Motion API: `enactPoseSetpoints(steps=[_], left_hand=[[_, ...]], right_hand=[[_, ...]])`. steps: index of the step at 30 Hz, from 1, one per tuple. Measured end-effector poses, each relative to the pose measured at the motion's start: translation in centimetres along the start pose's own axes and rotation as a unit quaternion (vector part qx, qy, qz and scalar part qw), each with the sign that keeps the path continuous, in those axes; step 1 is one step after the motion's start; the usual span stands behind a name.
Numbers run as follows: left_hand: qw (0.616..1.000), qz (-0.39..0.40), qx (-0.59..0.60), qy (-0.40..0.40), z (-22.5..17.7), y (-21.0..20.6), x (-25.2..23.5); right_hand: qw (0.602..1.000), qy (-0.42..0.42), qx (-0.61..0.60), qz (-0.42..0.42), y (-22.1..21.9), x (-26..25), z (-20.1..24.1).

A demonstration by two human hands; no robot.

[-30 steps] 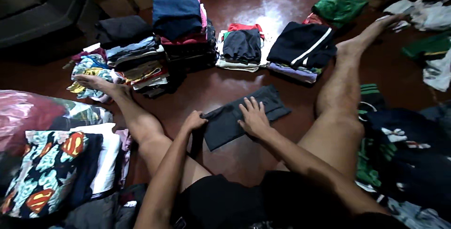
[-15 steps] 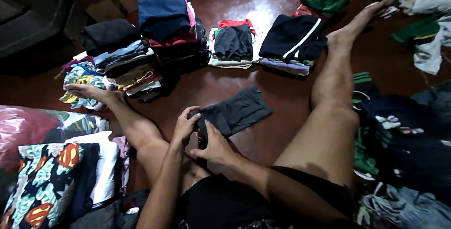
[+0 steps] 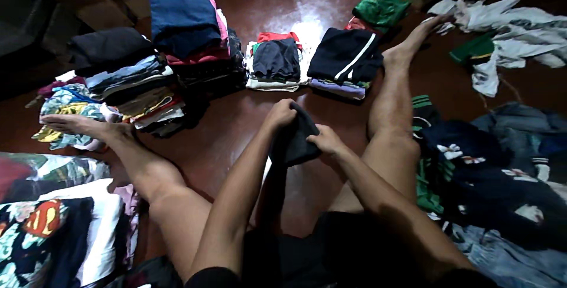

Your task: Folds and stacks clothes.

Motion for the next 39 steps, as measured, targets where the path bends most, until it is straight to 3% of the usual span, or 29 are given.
enactPoseSetpoints(steps=[3, 6, 12, 15, 18, 21, 24, 26, 28, 31, 33, 36, 39], left_hand=[[0.997, -0.004, -0.059, 0.045, 0.6, -2.0, -3.7], [0.988, 0.003, -0.117, 0.101, 2.6, -3.4, -4.3], [0.978, 0.018, -0.153, 0.138, 6.8, -2.8, -1.5], [0.985, 0.017, -0.126, 0.117, 10.7, -3.0, -0.9], [0.992, -0.004, -0.085, 0.097, 13.0, -3.5, 0.0], [0.977, -0.156, -0.090, 0.112, 11.4, -4.1, 2.5], [0.941, -0.289, -0.166, 0.061, 7.8, -6.8, 4.5], [0.939, -0.273, -0.209, 0.014, 7.8, -10.2, 4.5], [0.957, -0.176, -0.231, 0.024, 10.7, -12.9, 3.6], [0.963, -0.114, -0.243, 0.033, 12.8, -12.4, 2.7], [0.963, -0.165, -0.206, 0.053, 13.8, -11.3, 3.4], [0.932, -0.329, -0.026, 0.150, 14.5, -9.1, 5.8], [0.924, -0.265, 0.180, 0.206, 13.8, -8.8, 7.0]], right_hand=[[0.993, -0.062, -0.097, -0.012, 1.0, -1.8, -4.4], [0.967, -0.103, -0.231, -0.013, 0.2, -2.3, -7.3], [0.979, -0.105, -0.175, -0.011, 0.2, -2.8, -7.0], [0.990, -0.108, -0.095, -0.001, 0.3, -2.9, -7.0], [0.987, -0.115, 0.092, -0.065, 0.7, -2.0, -6.0], [0.951, -0.020, 0.253, -0.174, -0.2, -0.3, -2.9], [0.915, 0.114, 0.328, -0.207, -2.8, -0.4, -0.7], [0.912, 0.118, 0.361, -0.155, -4.9, -1.3, -1.6], [0.921, 0.045, 0.386, -0.033, -6.4, -2.5, -3.5], [0.913, -0.001, 0.405, 0.048, -6.6, -2.9, -3.8], [0.933, 0.010, 0.357, 0.031, -5.9, -2.4, -3.7], [0.962, 0.041, 0.244, -0.111, -3.4, -2.0, -3.9], [0.973, -0.012, 0.171, -0.155, -2.3, -2.3, -4.2]])
Point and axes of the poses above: each hand's wrist, its own x-axis away from the middle knuckle, its own y-axis out of the back of the hand, z = x × y, the point moved 5 cm from there along -x, towards the middle knuckle, and after that the axes turned 15 degrees about z, right-handed, at the moved point
